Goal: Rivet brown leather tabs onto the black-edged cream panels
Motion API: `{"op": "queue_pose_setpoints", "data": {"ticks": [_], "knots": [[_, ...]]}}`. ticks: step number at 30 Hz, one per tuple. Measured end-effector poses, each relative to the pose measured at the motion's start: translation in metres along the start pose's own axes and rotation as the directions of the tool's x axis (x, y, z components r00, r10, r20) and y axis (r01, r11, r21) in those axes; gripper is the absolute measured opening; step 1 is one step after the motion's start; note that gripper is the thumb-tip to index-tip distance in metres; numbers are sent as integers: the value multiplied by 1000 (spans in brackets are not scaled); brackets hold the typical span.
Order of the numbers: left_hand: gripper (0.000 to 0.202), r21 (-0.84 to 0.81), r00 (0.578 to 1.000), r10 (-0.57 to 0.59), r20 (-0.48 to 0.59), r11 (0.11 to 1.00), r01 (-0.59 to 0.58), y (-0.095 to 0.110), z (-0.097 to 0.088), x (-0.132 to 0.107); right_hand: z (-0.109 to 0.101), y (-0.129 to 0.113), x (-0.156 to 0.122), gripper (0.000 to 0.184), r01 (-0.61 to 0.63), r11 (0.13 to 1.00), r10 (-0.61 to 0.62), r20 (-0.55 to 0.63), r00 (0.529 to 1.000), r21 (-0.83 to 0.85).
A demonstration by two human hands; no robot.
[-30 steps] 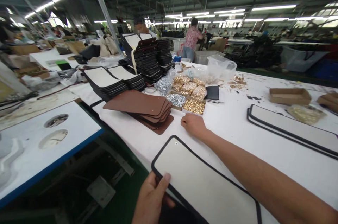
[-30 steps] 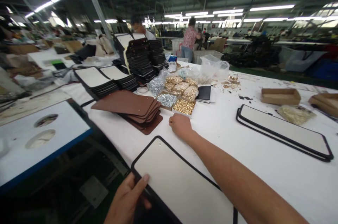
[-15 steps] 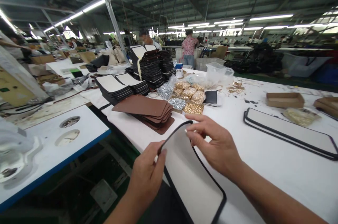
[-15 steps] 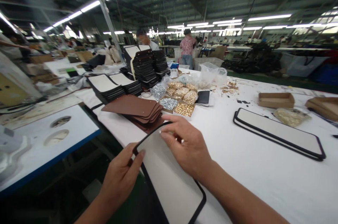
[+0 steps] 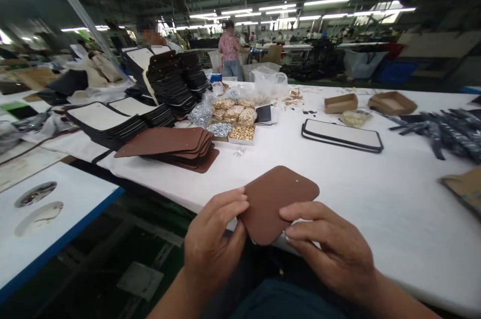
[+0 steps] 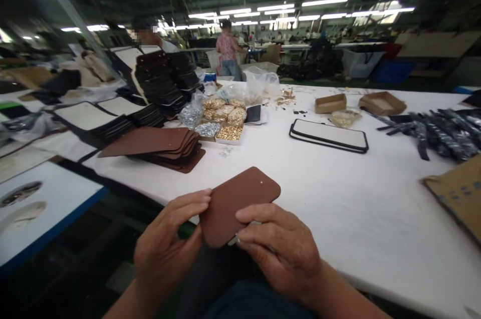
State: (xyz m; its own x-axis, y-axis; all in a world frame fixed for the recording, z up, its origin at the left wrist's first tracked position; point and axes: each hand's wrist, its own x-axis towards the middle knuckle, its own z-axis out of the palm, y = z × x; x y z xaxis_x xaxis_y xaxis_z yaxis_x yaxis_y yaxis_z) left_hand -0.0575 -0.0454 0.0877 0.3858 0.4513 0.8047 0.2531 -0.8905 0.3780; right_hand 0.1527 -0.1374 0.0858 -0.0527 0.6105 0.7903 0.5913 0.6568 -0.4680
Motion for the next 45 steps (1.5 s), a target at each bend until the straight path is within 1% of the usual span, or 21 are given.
{"op": "queue_pose_setpoints", "data": {"ticks": [4, 6, 9, 12, 19, 23, 26, 29, 31, 33, 36, 38, 40, 42, 44, 45], "knots": [[39, -90, 993, 38, 115, 996, -27, -9, -2, -4, 4, -5, -8, 19, -60, 997, 60, -6, 998, -53], [41, -132, 987, 53, 149, 991, -33, -15, -4, -6, 7, -6, -11, 20, -86, 994, 86, -1, 996, -71], [41, -181, 981, 68, 180, 983, -35, -22, -5, -6, 11, -8, -16, 25, -141, 986, 141, -3, 990, -91], [39, -186, 973, 87, 214, 981, -46, -27, -4, -5, 15, -11, -19, 25, -183, 978, 183, -15, 983, -104], [37, -217, 951, 139, 277, 973, -79, -37, -2, -2, 17, -13, -15, 20, -204, 970, 204, -14, 979, -132], [36, -248, 949, 154, 274, 965, -85, -39, 0, -2, 13, -12, -12, 21, -193, 971, 197, 11, 980, -139], [35, -286, 955, 138, 263, 956, -60, -39, 2, -2, 11, -9, -9, 23, -198, 973, 202, 19, 979, -122], [34, -320, 954, 110, 280, 947, -16, -39, 4, 1, 8, -4, -4, 22, -213, 974, 215, 25, 976, -76], [33, -337, 947, 68, 315, 940, 45, -39, 5, 4, 7, 0, 0, 18, -233, 972, 234, 27, 972, -39], [30, -355, 934, -3, 356, 925, 138, -38, 7, 8, 6, 5, 4, 14, -241, 971, 240, 37, 970, 4], [24, -412, 898, -136, 419, 853, 322, -35, 10, 16, 7, 14, 9, 10, -216, 975, 212, 75, 974, 50], [17, -451, 851, -233, 471, 765, 459, -32, 13, 21, 8, 20, 12, 10, -199, 979, 194, 91, 977, 50], [13, -466, 783, -328, 529, 659, 591, -30, 16, 25, 10, 26, 15, 12, -177, 984, 173, 92, 981, 37], [12, -464, 702, -402, 588, 543, 700, -28, 19, 25, 13, 32, 17, 13, -156, 987, 153, 82, 985, 29], [14, -471, 634, -443, 634, 429, 771, -27, 22, 23, 17, 37, 18, 13, -144, 989, 142, 76, 987, 29], [15, -479, 610, -455, 649, 378, 792, -28, 24, 22, 18, 39, 18, 13, -148, 989, 145, 77, 986, 31]]}}
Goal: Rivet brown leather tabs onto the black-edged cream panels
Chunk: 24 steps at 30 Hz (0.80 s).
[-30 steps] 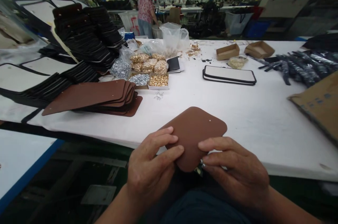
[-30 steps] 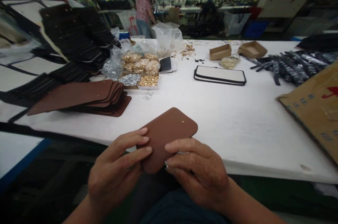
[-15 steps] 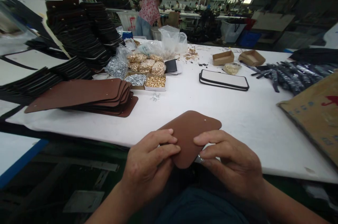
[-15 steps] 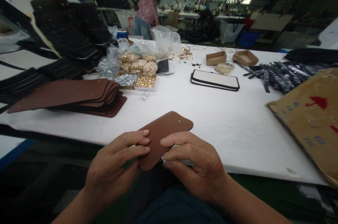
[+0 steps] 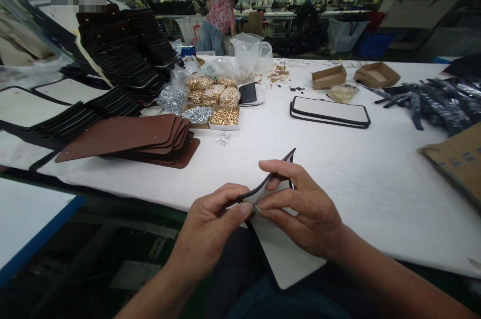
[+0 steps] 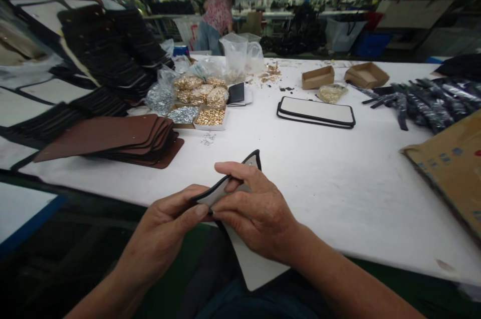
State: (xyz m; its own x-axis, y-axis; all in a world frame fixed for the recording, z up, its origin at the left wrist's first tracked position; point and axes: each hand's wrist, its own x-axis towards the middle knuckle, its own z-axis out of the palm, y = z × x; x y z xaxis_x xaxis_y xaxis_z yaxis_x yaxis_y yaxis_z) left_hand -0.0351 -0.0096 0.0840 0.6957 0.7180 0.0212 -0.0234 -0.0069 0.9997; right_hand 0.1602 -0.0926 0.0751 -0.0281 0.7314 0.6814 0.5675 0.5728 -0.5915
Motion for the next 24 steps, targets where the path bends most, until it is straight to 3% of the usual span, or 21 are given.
{"op": "queue_pose_setpoints", "data": {"ticks": [9, 24], "knots": [[13, -146, 998, -67, 13, 987, 68, -9, 5, 3, 2, 5, 0, 9, -24, 1000, 23, -36, 999, -15], [15, -168, 997, -76, -23, 983, 72, -11, 6, 5, 3, 4, 8, 12, -71, 994, 71, -3, 997, -80]]}}
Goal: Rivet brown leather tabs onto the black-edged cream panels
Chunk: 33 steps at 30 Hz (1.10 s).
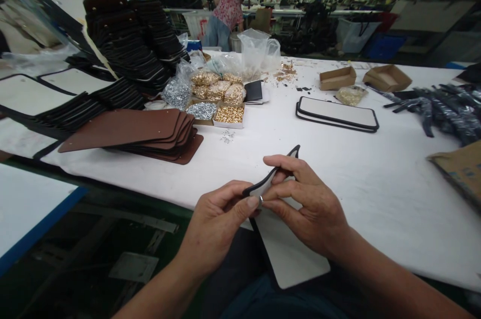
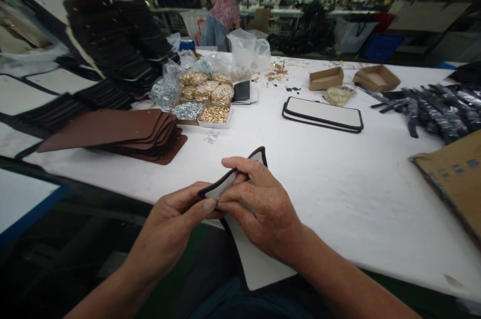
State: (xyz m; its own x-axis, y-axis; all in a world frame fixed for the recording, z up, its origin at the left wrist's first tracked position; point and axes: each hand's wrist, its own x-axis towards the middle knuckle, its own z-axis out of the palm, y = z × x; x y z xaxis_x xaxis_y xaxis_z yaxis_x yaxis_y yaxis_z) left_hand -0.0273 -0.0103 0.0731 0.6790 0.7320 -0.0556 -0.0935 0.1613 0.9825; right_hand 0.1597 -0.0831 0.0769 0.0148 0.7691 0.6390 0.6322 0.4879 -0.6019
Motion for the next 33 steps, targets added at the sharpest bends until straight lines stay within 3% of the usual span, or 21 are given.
{"op": "queue_pose_setpoints", "data": {"ticks": [12, 22, 30, 33], "knots": [[22, 11, 1000, -11, -11, 1000, 11, -2, 2, 0, -1, 0, -2, 16, -17, 1000, 17, 35, 999, -9], [20, 149, 994, 40, -98, 989, -25, 5, 12, -2, -2, -2, -6, 10, -61, 995, 62, 10, 998, -79], [19, 196, 995, 42, -87, 980, -24, 1, 12, -1, -7, 0, -6, 11, -68, 995, 72, 60, 996, -70], [15, 276, 991, 93, -99, 959, -63, 3, 13, -3, -7, -1, -5, 11, -75, 994, 79, 55, 995, -82]]}}
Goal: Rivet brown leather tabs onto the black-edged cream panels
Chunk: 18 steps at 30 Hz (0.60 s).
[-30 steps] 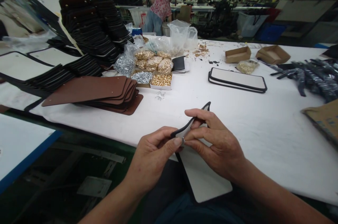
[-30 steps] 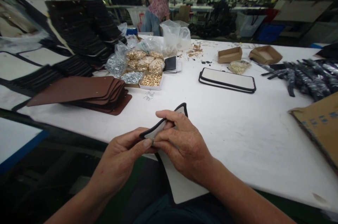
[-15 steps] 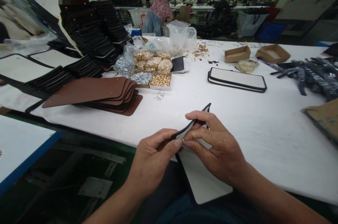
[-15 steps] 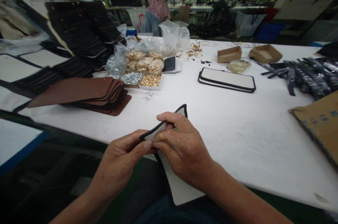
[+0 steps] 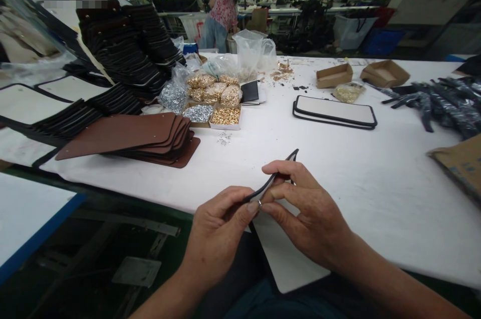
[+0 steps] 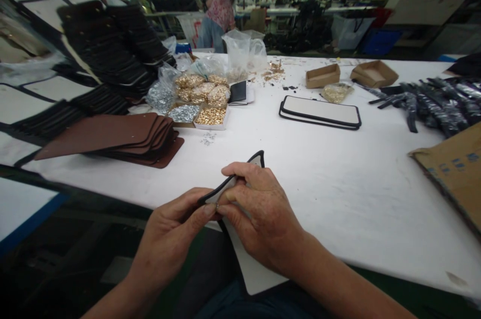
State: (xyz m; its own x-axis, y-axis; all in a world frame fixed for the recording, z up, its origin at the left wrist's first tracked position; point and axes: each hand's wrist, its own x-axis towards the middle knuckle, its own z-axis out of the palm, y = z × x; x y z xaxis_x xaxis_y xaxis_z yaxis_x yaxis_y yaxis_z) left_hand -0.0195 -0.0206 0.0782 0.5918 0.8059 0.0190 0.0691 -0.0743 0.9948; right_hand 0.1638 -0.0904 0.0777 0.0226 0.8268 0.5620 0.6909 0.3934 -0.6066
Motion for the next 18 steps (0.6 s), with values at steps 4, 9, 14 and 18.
{"op": "queue_pose_setpoints", "data": {"ticks": [4, 9, 14, 18], "knots": [[14, 168, 984, 172, -43, 972, -162, -2, 3, -4, 1, -3, 0, 11, -22, 1000, 21, -59, 998, -8], [27, 307, 939, 338, -60, 901, -305, -11, 7, -9, 7, 0, -5, 18, -18, 999, 9, -211, 978, -39], [29, 393, 910, 407, -79, 852, -346, -17, 8, -12, 4, 5, -9, 48, 26, 994, -44, -170, 984, -108], [37, 442, 864, 499, -69, 792, -422, -18, 8, -15, -5, 2, -7, 21, 101, 975, -108, -22, 994, -197]]}}
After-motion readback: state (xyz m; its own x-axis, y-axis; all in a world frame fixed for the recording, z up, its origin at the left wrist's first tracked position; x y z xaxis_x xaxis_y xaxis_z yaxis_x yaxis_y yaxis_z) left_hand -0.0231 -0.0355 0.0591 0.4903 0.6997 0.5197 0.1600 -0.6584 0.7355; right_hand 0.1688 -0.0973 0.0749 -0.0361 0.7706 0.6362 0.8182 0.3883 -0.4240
